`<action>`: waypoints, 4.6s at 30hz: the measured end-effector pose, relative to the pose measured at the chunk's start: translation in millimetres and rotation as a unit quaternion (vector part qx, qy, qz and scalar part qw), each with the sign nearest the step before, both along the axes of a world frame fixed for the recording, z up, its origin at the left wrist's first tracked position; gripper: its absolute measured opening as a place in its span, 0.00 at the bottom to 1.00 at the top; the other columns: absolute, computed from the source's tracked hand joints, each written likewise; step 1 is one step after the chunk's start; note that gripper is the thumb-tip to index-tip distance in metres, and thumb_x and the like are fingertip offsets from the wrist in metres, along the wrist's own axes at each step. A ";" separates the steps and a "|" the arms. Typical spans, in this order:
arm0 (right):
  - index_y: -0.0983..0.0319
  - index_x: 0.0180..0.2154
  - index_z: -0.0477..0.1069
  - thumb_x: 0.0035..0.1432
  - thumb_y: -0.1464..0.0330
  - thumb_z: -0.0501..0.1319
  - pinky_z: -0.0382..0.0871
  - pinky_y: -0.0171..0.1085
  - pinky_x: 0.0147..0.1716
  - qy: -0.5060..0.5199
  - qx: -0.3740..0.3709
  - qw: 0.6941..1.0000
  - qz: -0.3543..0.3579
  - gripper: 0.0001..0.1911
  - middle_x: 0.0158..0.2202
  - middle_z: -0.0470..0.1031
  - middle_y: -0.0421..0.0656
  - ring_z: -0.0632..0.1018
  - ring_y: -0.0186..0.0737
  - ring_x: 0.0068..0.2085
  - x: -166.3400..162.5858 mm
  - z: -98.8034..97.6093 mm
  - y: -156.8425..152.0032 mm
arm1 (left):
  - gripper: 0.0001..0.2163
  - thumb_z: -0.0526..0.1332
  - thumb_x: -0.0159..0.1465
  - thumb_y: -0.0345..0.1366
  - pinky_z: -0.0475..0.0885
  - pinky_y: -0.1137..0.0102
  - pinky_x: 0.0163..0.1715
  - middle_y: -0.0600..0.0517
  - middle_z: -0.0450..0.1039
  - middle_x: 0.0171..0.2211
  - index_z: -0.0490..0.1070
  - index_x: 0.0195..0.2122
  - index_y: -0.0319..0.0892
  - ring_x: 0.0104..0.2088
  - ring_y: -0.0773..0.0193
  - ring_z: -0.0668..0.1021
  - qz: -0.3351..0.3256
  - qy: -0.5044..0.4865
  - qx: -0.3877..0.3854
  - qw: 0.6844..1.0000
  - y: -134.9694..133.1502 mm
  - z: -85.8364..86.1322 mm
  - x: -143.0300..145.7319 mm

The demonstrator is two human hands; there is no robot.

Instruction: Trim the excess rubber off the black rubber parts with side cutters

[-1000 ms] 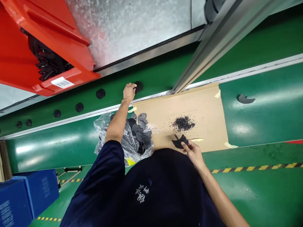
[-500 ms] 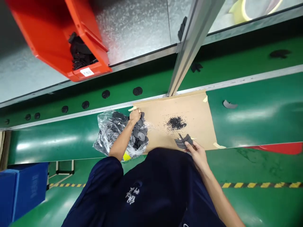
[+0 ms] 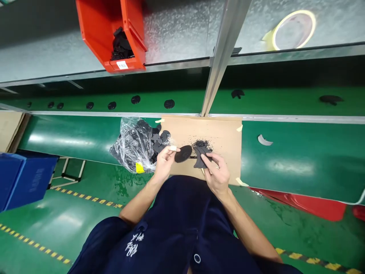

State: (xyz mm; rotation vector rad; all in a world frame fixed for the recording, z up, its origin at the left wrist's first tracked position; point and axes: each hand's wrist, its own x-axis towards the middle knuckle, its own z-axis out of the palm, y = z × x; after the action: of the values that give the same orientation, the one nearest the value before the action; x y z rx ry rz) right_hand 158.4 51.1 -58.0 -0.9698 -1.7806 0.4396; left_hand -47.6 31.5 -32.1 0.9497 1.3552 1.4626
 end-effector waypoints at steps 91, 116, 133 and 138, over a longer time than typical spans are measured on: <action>0.61 0.44 0.78 0.66 0.74 0.65 0.83 0.35 0.39 0.083 -0.061 0.980 0.172 0.06 0.39 0.85 0.46 0.86 0.40 0.38 35.4 57.9 -16.9 | 0.15 0.62 0.72 0.40 0.77 0.68 0.40 0.44 0.80 0.42 0.75 0.56 0.39 0.39 0.64 0.79 -0.238 0.299 0.266 0.885 -7.2 80.0 44.5; 0.60 0.44 0.78 0.66 0.74 0.64 0.82 0.30 0.38 0.119 -0.083 0.965 0.217 0.07 0.38 0.85 0.45 0.86 0.37 0.37 31.8 59.6 -18.0 | 0.17 0.68 0.67 0.34 0.78 0.68 0.35 0.46 0.83 0.38 0.75 0.57 0.42 0.36 0.63 0.82 -0.154 0.318 0.315 0.881 -19.2 71.6 51.4; 0.59 0.43 0.79 0.68 0.70 0.64 0.81 0.32 0.36 0.116 -0.118 0.965 0.204 0.05 0.37 0.85 0.43 0.85 0.37 0.34 31.8 55.4 -17.1 | 0.10 0.65 0.70 0.38 0.78 0.68 0.39 0.45 0.82 0.38 0.79 0.48 0.40 0.38 0.63 0.81 -0.229 0.301 0.256 0.890 -12.8 71.8 47.9; 0.59 0.46 0.79 0.68 0.58 0.64 0.80 0.43 0.48 0.043 -0.202 0.961 0.181 0.13 0.43 0.83 0.47 0.84 0.45 0.44 39.6 -3.7 -9.5 | 0.13 0.66 0.68 0.45 0.78 0.69 0.42 0.47 0.82 0.39 0.80 0.44 0.40 0.39 0.63 0.82 -0.151 0.216 0.061 0.963 -9.5 48.6 34.3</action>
State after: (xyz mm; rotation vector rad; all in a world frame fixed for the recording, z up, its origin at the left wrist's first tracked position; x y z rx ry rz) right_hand 198.0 41.6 -61.7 -0.8781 -1.8273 1.0956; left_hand -13.3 22.0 16.5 1.5511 1.3545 1.1534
